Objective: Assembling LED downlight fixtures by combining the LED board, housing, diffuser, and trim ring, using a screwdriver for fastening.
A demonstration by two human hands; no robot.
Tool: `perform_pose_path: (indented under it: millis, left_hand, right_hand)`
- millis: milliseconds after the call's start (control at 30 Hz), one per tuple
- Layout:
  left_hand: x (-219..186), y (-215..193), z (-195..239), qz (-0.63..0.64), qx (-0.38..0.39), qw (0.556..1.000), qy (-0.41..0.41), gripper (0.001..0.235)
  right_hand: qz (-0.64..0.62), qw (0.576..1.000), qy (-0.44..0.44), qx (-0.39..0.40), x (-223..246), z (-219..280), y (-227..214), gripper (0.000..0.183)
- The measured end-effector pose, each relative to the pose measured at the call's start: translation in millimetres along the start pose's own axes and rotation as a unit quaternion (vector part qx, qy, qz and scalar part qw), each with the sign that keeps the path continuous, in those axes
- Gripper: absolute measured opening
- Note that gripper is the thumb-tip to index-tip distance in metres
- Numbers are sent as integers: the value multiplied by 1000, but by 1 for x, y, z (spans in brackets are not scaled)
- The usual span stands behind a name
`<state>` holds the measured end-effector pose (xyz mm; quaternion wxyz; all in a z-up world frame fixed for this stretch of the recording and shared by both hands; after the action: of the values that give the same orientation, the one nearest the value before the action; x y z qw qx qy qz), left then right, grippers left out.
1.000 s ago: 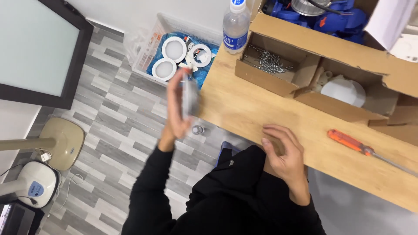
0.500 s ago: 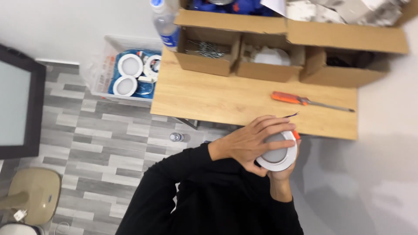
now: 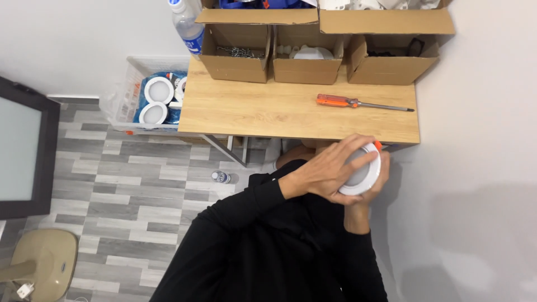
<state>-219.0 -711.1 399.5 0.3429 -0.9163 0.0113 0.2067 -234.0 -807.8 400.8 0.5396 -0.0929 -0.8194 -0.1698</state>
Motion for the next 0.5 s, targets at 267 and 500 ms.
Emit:
perform_pose_path:
  millis: [267, 500]
  left_hand:
    - [43, -51, 29, -84, -80, 988, -105, 106]
    - [57, -101, 60, -66, -166, 961, -210, 91]
  right_hand:
    - [142, 956, -241, 88, -77, -29, 46, 77]
    - [49, 973, -170, 147, -8, -36, 121, 25]
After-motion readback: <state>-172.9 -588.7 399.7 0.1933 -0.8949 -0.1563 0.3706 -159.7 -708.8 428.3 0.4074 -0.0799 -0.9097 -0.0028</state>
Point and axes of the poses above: each hand's wrist, its own z-axis away from the middle knuckle, its own y-axis out of the palm, x = y × z, the point moved 8 cm from there along -z, towards the middle knuckle, and after that the axes turned 9 degrees about x, right-handed, at the moved point
